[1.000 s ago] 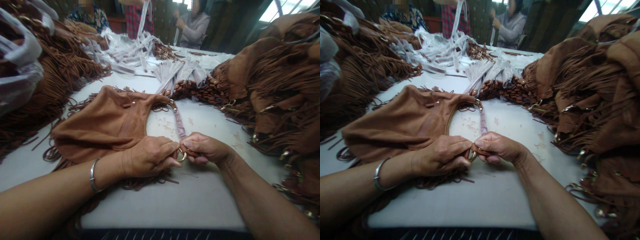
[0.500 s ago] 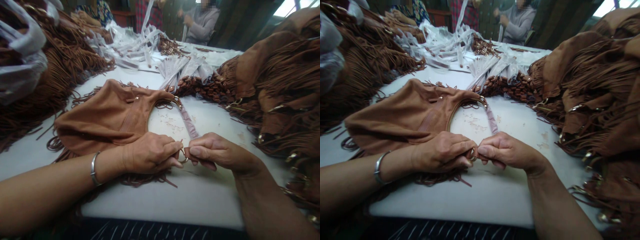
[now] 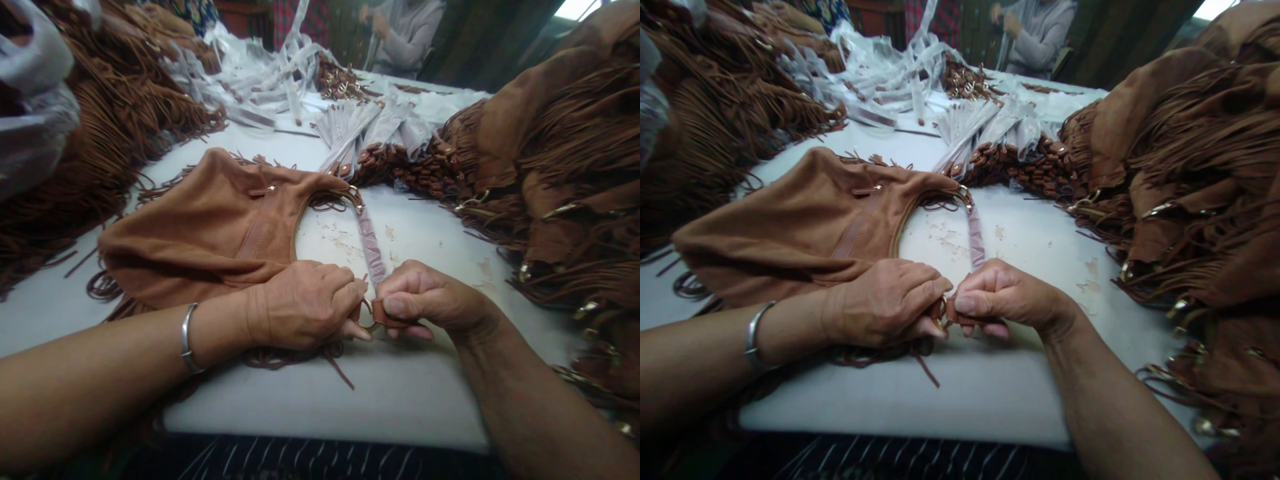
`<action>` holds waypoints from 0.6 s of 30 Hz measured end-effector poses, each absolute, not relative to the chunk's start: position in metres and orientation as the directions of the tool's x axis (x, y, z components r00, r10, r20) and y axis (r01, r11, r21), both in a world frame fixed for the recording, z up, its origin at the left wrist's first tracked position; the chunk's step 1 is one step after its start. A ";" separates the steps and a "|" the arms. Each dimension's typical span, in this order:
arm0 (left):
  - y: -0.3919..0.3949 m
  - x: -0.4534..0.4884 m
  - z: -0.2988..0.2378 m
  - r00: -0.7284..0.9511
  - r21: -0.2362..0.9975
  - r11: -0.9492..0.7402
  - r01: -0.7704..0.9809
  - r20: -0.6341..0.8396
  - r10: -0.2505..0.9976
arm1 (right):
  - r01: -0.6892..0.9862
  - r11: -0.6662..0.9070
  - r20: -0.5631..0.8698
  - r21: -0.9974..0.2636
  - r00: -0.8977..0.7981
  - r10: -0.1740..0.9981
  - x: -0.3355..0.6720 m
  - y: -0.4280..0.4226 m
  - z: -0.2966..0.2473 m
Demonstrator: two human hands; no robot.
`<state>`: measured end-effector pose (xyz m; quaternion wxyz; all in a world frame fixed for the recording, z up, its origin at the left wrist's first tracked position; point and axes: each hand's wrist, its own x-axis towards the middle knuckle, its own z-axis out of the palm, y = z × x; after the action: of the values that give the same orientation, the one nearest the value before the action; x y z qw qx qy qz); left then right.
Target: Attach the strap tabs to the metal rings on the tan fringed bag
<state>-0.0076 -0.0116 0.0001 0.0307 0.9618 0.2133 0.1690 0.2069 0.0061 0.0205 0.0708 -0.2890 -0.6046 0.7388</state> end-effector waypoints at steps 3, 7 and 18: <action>-0.012 -0.011 0.000 0.834 0.134 -0.908 0.397 0.360 0.418 | 0.262 -0.236 -0.347 -0.936 -0.807 0.478 0.205 0.002 0.024; -0.013 -0.014 0.001 0.819 0.133 -0.901 0.413 0.379 0.431 | 0.281 -0.191 -0.340 -0.941 -0.782 0.522 0.202 -0.003 0.026; -0.006 -0.016 0.003 0.886 0.134 -0.939 0.316 0.313 0.343 | 0.233 -0.111 -0.258 -0.966 -0.871 0.418 0.200 -0.001 0.025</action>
<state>-0.0161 -0.0061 0.0030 0.0396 0.9702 0.1699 0.1681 0.1999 -0.0013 0.0246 0.0655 -0.2453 -0.6635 0.7037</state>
